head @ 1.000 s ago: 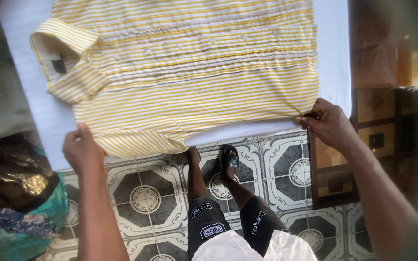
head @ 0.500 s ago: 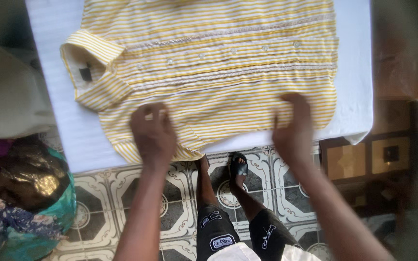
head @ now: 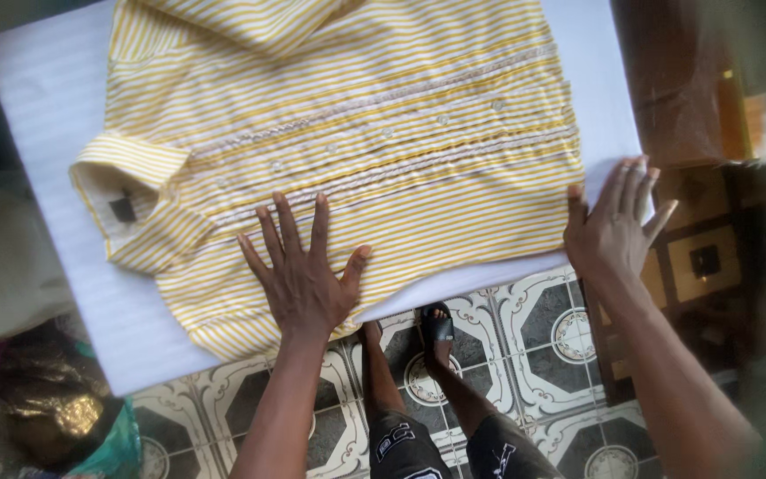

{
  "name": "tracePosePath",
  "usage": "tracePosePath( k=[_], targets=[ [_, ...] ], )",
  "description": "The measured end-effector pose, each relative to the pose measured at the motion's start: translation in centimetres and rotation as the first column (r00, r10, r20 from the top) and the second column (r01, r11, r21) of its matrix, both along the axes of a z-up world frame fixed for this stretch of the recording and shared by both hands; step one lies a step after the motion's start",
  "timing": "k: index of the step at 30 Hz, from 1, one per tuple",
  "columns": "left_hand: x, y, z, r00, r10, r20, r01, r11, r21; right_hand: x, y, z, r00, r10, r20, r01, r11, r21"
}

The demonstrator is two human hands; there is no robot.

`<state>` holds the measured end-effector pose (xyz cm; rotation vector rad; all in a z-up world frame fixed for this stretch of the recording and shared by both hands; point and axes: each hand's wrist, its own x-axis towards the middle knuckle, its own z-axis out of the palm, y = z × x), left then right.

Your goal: The person smooths out a shirt on a table, flips it over to smooth the other side, and folds the sides and sleeves inward by hand.

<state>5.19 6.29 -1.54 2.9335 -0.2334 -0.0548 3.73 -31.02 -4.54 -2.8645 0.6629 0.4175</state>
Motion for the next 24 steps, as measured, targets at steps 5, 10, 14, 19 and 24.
tracePosePath(
  k=[5, 10, 14, 19, 24],
  targets=[
    [0.0, -0.2, 0.1, 1.000, 0.008, -0.013, -0.008, 0.999, 0.032, 2.7, 9.0, 0.1, 0.920, 0.160, 0.359, -0.274, 0.916, 0.293],
    [0.2, -0.4, -0.1, 0.998, 0.017, 0.062, -0.017, 1.000, 0.012, 5.6, 16.6, 0.4, 0.744, 0.577, 0.337, -0.631, 0.773, 0.070],
    [-0.1, -0.3, -0.5, 0.999, 0.001, 0.048, -0.004, 0.999, 0.047, 5.3, 10.8, -0.8, 0.858, 0.474, 0.197, -0.497, 0.864, 0.086],
    [0.2, -0.3, -0.3, 0.996, 0.009, 0.083, -0.010, 1.000, 0.008, 5.6, 1.7, 0.4, 0.963, 0.240, 0.120, -0.239, 0.971, -0.018],
    [0.2, -0.3, -0.4, 0.997, 0.006, 0.078, -0.008, 0.999, 0.033, 6.8, 7.4, 0.6, 0.938, 0.204, 0.282, -0.249, 0.959, 0.135]
  ],
)
